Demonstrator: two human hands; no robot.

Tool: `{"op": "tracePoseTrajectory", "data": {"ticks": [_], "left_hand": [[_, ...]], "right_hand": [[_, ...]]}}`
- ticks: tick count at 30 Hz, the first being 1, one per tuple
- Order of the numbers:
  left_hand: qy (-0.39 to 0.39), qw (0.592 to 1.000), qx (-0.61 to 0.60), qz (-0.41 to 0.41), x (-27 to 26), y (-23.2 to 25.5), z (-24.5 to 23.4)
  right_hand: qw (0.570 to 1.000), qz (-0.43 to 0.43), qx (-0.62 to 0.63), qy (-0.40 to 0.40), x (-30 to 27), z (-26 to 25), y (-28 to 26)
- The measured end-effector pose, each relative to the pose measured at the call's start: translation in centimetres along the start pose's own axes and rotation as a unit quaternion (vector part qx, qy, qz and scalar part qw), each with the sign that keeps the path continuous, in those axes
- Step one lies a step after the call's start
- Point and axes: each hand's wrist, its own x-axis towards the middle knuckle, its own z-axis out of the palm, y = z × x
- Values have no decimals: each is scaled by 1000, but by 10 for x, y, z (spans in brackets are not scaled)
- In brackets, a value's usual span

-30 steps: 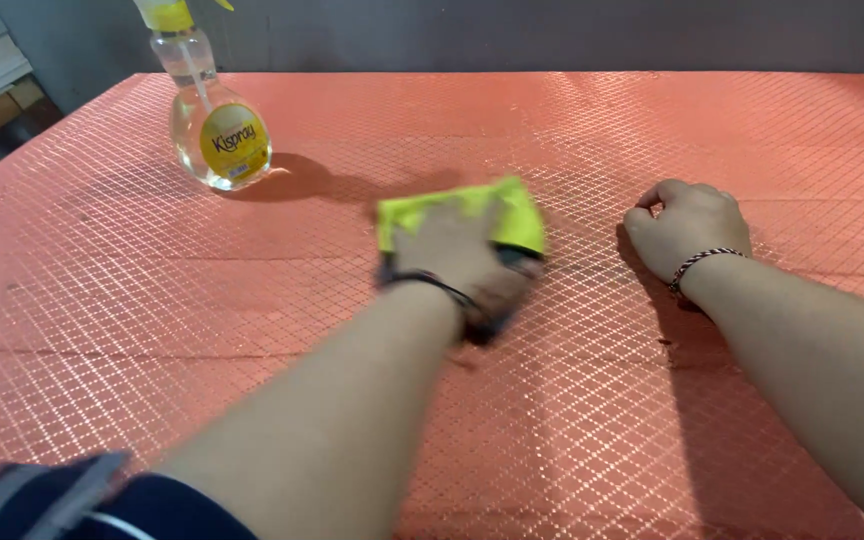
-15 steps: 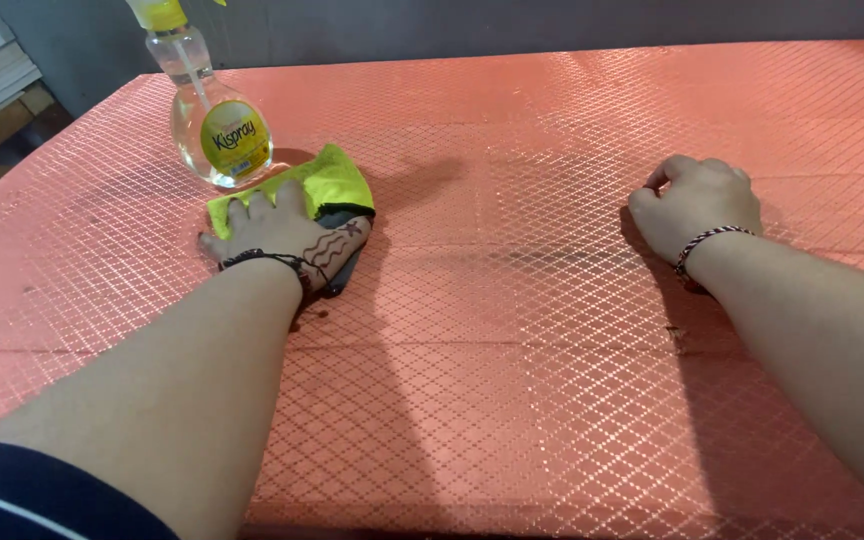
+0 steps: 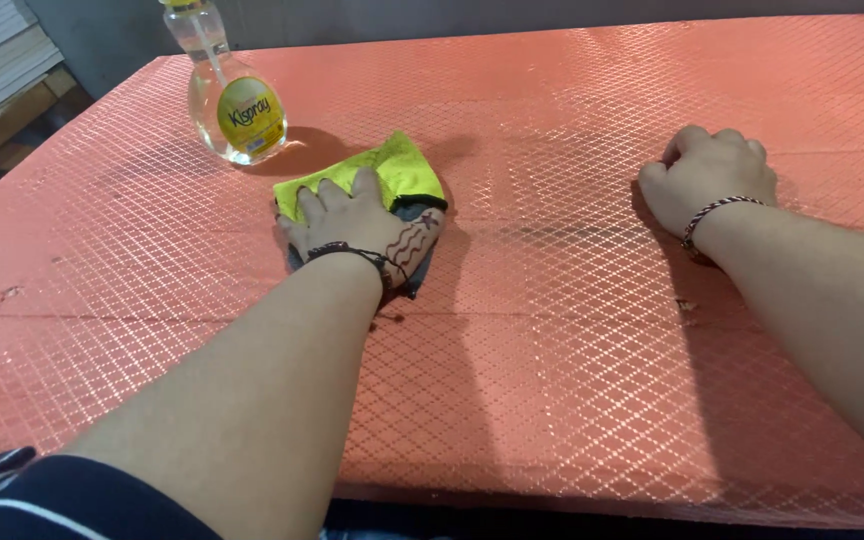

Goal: Wiping a table surface with a cleaning cloth.

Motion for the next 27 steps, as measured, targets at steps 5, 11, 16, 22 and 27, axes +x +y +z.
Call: {"op": "tracePoseTrajectory", "data": {"ticks": [5,11,16,22,27], "left_hand": [[11,1000,-4,10,3,-3,5],[-2,1000,-3,3,0,1,1],[-9,1000,10,-4,18,36,28],[-61,984,-29,165,-40,115,36],[-74,975,18,209,-21,108,25]], "right_hand": [[1000,-10,4,9,1,0,1],[1000,-1,1,-1,0,2,0],[1000,-15,2,17,4,3,-1],[999,-16,-6,42,5,4,3],[1000,-6,11,24,0,0,-1]]}}
